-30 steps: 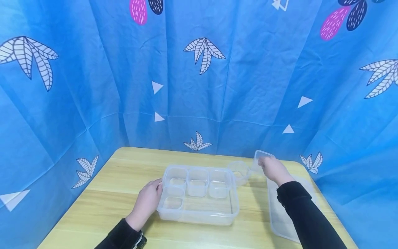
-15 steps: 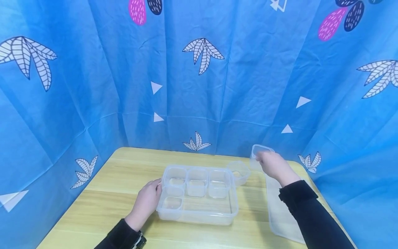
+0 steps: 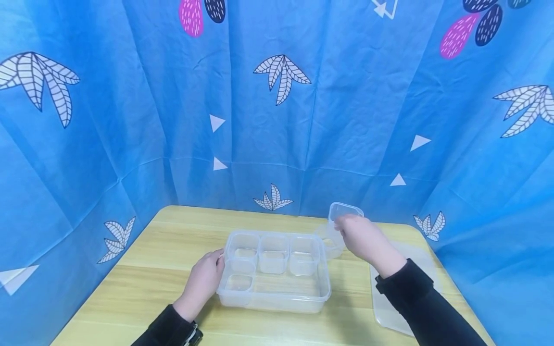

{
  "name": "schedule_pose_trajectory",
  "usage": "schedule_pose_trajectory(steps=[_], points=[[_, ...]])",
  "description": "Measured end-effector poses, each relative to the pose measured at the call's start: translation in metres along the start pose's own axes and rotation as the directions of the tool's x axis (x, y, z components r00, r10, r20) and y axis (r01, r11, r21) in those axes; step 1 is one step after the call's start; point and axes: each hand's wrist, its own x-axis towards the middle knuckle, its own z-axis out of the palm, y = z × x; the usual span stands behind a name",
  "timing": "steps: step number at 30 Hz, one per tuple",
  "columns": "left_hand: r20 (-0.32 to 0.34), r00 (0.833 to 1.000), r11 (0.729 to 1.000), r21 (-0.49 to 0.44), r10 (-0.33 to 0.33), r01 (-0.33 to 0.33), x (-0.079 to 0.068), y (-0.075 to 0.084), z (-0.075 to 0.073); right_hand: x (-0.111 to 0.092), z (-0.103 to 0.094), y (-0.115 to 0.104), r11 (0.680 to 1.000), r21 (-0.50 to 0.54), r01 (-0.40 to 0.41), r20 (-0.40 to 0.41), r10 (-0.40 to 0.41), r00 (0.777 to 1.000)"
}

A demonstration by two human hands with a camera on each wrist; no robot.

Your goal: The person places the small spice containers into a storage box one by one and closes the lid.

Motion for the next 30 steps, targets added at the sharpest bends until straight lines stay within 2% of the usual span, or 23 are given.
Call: schedule_pose_trajectory(steps=[12, 18, 24, 30], points=[[0.003, 1.0, 1.0, 0.001, 0.007, -0.007, -0.001, -0.002, 0.003, 0.0, 0.01, -0.046, 0.993, -0.001, 0.115, -0.03, -0.115, 0.993], [0.003, 1.0, 1.0, 0.002, 0.003, -0.003, -0.001, -0.002, 0.003, 0.001, 0.019, -0.065, 0.992, 0.025, 0.127, 0.001, -0.127, 0.992], [0.001, 1.0, 1.0, -0.002, 0.01, -0.01, -0.001, -0.001, 0.001, 0.002, 0.027, -0.084, 0.991, 0.06, 0.116, 0.064, -0.12, 0.991], [-0.004, 1.0, 1.0, 0.0, 0.008, -0.008, -0.002, -0.002, 0.001, 0.007, 0.039, -0.099, 0.988, 0.087, 0.131, 0.074, -0.137, 0.988]])
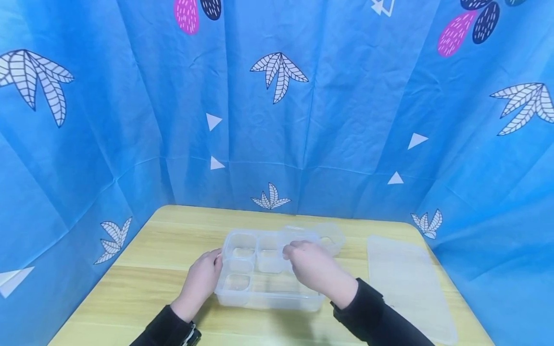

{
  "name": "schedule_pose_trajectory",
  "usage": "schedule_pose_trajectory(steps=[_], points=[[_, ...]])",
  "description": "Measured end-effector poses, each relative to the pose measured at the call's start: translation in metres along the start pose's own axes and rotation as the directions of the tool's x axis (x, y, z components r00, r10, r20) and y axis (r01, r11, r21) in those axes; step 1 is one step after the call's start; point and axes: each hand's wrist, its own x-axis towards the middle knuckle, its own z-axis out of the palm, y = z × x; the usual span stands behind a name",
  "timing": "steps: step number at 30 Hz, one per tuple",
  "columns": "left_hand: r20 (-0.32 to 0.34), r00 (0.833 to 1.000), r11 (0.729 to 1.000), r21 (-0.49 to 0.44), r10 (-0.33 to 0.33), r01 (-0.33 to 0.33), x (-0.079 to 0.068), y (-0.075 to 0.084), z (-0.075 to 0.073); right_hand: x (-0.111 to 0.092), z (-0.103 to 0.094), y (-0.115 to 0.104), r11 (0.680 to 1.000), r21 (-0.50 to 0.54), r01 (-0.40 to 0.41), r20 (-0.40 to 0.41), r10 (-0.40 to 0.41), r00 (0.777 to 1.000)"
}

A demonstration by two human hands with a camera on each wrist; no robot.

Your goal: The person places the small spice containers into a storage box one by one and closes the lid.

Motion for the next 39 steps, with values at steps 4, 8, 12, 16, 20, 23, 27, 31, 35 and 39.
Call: schedule_pose_trajectory(steps=[4, 8, 12, 16, 20, 23, 27, 31, 35, 39], points=[[-0.001, 1.0, 1.0, -0.002, 0.0, 0.0, 0.0, 0.0, 0.0, 0.002, 0.008, -0.007, 1.0, 0.011, 0.019, -0.003, -0.019, 1.0], [-0.004, 1.0, 1.0, -0.003, -0.002, 0.002, -0.001, 0.0, 0.0, 0.003, 0.013, -0.013, 0.999, 0.008, 0.047, -0.012, -0.047, 0.999], [-0.006, 1.0, 1.0, 0.0, -0.002, 0.002, -0.001, 0.0, 0.0, 0.005, 0.017, -0.018, 0.999, 0.007, 0.053, 0.0, -0.053, 0.999], [-0.008, 1.0, 1.0, -0.004, -0.001, 0.001, -0.001, 0.0, 0.0, 0.006, 0.024, -0.021, 1.0, 0.007, 0.029, 0.025, -0.029, 0.999], [-0.005, 1.0, 1.0, -0.009, -0.004, 0.004, -0.001, -0.002, 0.0, 0.007, 0.03, -0.024, 1.0, 0.004, 0.015, 0.044, -0.015, 0.999], [-0.005, 1.0, 1.0, -0.007, 0.0, 0.0, -0.001, -0.002, 0.0, 0.008, 0.034, -0.025, 1.0, -0.004, 0.017, 0.051, -0.017, 0.999], [-0.006, 1.0, 1.0, -0.005, 0.003, -0.003, -0.001, -0.002, -0.001, 0.008, 0.039, -0.027, 1.0, -0.017, 0.026, 0.046, -0.026, 0.999], [0.003, 1.0, 1.0, -0.009, -0.001, 0.001, -0.002, 0.0, -0.001, 0.007, 0.041, -0.03, 0.999, -0.028, 0.025, 0.046, -0.024, 0.999], [0.005, 1.0, 1.0, -0.008, -0.004, 0.005, -0.002, 0.001, -0.002, 0.006, 0.04, -0.034, 0.999, -0.021, 0.026, 0.046, -0.025, 0.999], [-0.007, 1.0, 1.0, -0.003, -0.002, 0.002, -0.001, 0.001, -0.002, 0.005, 0.041, -0.037, 0.999, -0.014, 0.037, 0.044, -0.036, 0.998]])
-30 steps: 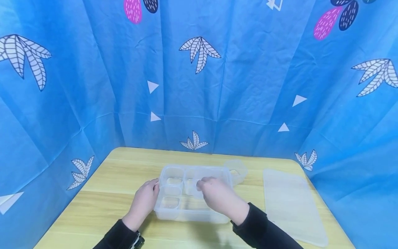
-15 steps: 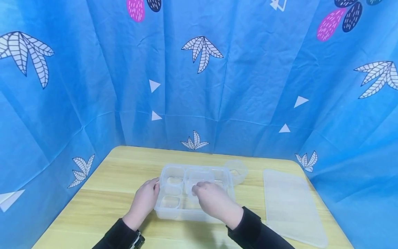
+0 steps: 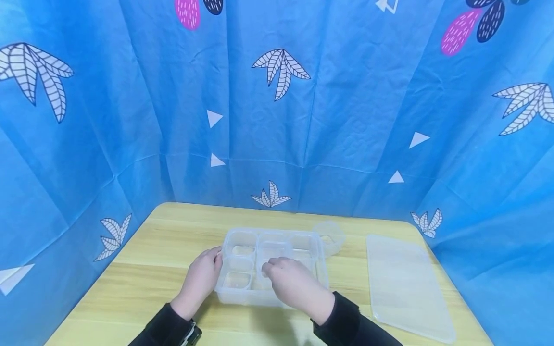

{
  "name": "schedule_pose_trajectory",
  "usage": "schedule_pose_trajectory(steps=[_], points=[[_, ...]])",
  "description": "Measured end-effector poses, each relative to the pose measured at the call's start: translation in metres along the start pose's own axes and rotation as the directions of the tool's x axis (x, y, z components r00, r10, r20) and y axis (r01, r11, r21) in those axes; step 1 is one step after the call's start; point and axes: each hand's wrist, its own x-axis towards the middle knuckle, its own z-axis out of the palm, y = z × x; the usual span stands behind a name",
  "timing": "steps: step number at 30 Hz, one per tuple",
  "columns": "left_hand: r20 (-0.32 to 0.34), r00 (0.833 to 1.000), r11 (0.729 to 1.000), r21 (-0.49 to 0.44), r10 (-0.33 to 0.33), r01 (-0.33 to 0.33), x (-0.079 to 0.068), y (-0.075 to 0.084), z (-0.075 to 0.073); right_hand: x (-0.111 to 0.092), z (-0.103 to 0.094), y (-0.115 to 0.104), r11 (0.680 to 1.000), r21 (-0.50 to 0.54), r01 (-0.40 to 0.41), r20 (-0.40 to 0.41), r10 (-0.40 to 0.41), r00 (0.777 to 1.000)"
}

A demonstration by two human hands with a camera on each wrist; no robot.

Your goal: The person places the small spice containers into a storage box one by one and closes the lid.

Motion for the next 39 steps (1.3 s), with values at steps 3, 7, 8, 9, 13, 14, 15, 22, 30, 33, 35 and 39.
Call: schedule_pose_trajectory(steps=[3, 7, 8, 9, 13, 14, 15, 22, 30, 33, 35, 39], points=[[-0.003, 1.0, 1.0, 0.007, 0.006, -0.006, 0.001, 0.0, 0.0, 0.0, 0.003, -0.001, 1.0, -0.004, 0.006, 0.003, -0.006, 1.0], [-0.003, 1.0, 1.0, 0.011, 0.013, -0.013, 0.0, -0.001, 0.001, 0.002, 0.008, -0.002, 1.0, -0.006, 0.006, 0.026, -0.006, 1.0], [-0.002, 1.0, 1.0, 0.011, 0.015, -0.014, 0.0, -0.001, 0.001, 0.002, 0.009, -0.002, 1.0, -0.006, 0.006, 0.032, -0.006, 0.999], [-0.003, 1.0, 1.0, 0.011, 0.015, -0.015, 0.0, -0.001, 0.001, 0.003, 0.01, -0.003, 1.0, -0.005, 0.005, 0.039, -0.005, 0.999], [-0.008, 1.0, 1.0, 0.002, 0.012, -0.012, 0.0, -0.002, 0.001, 0.004, 0.013, -0.003, 1.0, -0.007, -0.004, 0.06, 0.004, 0.998], [-0.009, 1.0, 1.0, 0.001, 0.01, -0.01, 0.0, -0.002, 0.002, 0.004, 0.013, -0.003, 1.0, -0.006, -0.004, 0.065, 0.004, 0.998], [-0.01, 1.0, 1.0, 0.0, 0.01, -0.01, 0.0, -0.002, 0.002, 0.004, 0.014, -0.002, 1.0, -0.006, -0.006, 0.072, 0.006, 0.997], [-0.01, 1.0, 1.0, 0.004, 0.007, -0.007, -0.001, -0.003, 0.003, 0.004, 0.017, -0.002, 1.0, 0.018, 0.0, 0.1, -0.002, 0.995], [-0.005, 1.0, 1.0, 0.002, 0.004, -0.004, -0.002, -0.003, 0.003, 0.004, 0.019, -0.002, 0.998, 0.054, 0.023, 0.118, -0.029, 0.993], [-0.005, 1.0, 1.0, -0.002, -0.002, 0.002, -0.002, -0.003, 0.003, 0.004, 0.02, -0.001, 0.997, 0.064, 0.033, 0.107, -0.04, 0.994], [-0.007, 1.0, 1.0, -0.005, -0.006, 0.006, -0.002, -0.002, 0.003, 0.004, 0.021, 0.0, 0.997, 0.073, 0.038, 0.103, -0.046, 0.994], [-0.012, 1.0, 1.0, -0.007, -0.004, 0.004, -0.002, -0.003, 0.003, 0.004, 0.021, 0.001, 0.996, 0.085, 0.039, 0.114, -0.049, 0.992]])
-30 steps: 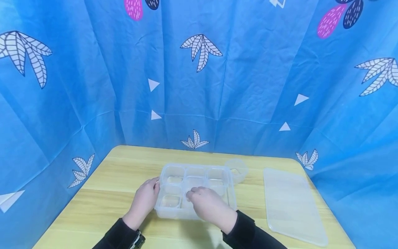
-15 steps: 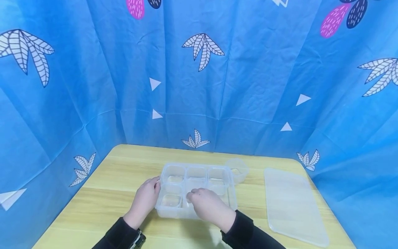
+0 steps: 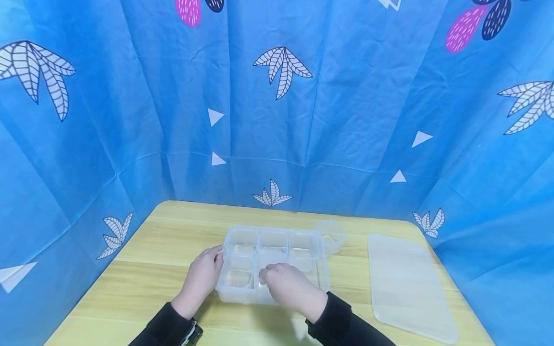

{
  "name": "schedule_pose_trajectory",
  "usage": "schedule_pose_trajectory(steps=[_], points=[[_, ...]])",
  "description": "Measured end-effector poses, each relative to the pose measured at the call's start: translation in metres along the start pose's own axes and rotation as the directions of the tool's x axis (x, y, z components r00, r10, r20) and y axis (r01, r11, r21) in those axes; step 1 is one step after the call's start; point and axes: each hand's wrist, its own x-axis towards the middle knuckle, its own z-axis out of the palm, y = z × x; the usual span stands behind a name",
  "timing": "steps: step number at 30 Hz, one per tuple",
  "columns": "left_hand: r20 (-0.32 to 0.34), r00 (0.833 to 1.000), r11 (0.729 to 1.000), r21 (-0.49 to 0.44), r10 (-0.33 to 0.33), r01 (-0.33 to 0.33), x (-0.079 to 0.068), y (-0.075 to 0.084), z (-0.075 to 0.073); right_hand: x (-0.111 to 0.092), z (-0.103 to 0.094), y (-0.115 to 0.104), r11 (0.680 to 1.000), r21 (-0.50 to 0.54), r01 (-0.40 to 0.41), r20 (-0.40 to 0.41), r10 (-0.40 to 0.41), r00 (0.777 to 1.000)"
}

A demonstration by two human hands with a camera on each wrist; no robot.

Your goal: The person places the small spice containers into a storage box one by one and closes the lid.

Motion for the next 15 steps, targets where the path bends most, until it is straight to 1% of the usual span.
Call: schedule_pose_trajectory(steps=[7, 15], points=[[-0.003, 1.0, 1.0, 0.004, 0.013, -0.013, -0.0001, -0.0008, -0.0005, 0.0001, -0.0016, 0.0002, 1.0, 0.03, -0.005, 0.021, 0.004, 1.0], [-0.004, 1.0, 1.0, -0.002, 0.01, -0.01, 0.0011, -0.0009, 0.0011, 0.0014, 0.0013, 0.0029, 0.998, 0.057, 0.03, 0.017, -0.031, 0.999]])
